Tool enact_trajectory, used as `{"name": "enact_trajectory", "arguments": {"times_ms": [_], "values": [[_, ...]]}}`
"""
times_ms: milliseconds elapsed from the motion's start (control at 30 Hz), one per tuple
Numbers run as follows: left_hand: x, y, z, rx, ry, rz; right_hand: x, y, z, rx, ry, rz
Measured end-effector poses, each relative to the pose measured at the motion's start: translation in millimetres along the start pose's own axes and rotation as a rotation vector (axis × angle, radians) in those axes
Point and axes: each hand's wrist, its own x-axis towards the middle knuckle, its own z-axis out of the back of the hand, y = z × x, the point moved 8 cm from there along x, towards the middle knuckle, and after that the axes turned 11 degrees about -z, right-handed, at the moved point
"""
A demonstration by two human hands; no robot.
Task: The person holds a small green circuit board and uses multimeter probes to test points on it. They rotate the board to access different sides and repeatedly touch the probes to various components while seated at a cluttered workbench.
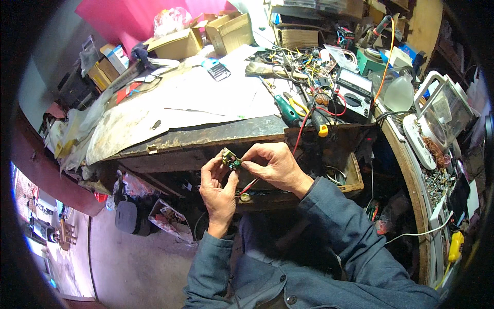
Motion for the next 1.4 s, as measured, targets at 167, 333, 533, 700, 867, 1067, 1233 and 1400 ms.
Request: {"name": "enact_trajectory", "arguments": {"times_ms": [167, 333, 533, 700, 867, 1067, 1233, 1400], "values": [[0.6, 0.1, -3.0, 0.005, 0.035, 0.115, -0.2, 2.7, 2.7, -0.11, -0.039, 0.088], [0.9, -0.6, -5.5, -0.023, 0.085, 0.122, -0.3, 1.5, 0.2, -0.099, -0.018, 0.051], [2.8, 7.3, -0.9, -0.171, 0.032, 0.198, -0.6, 5.0, -2.5, -0.172, 0.014, 0.14], [4.9, -0.8, -1.7, -0.225, 0.045, 0.175, 0.1, -4.7, -6.3, -0.02, 0.06, -0.035], [5.8, -4.2, -3.1, -0.274, 0.066, 0.126, 4.5, -26.0, -21.1, 0.144, 0.239, -0.157], [12.9, 1.1, -11.5, -0.298, 0.138, 0.138, 5.0, -24.1, -15.9, 0.258, 0.236, -0.157], [16.1, 8.1, -11.1, -0.123, 0.197, 0.165, 4.0, -7.8, -2.1, -0.043, 0.046, -0.007], [11.2, 8.5, -6.5, -0.242, 0.11, 0.167, 3.1, -4.9, -3.4, -0.058, 0.048, -0.02]]}}
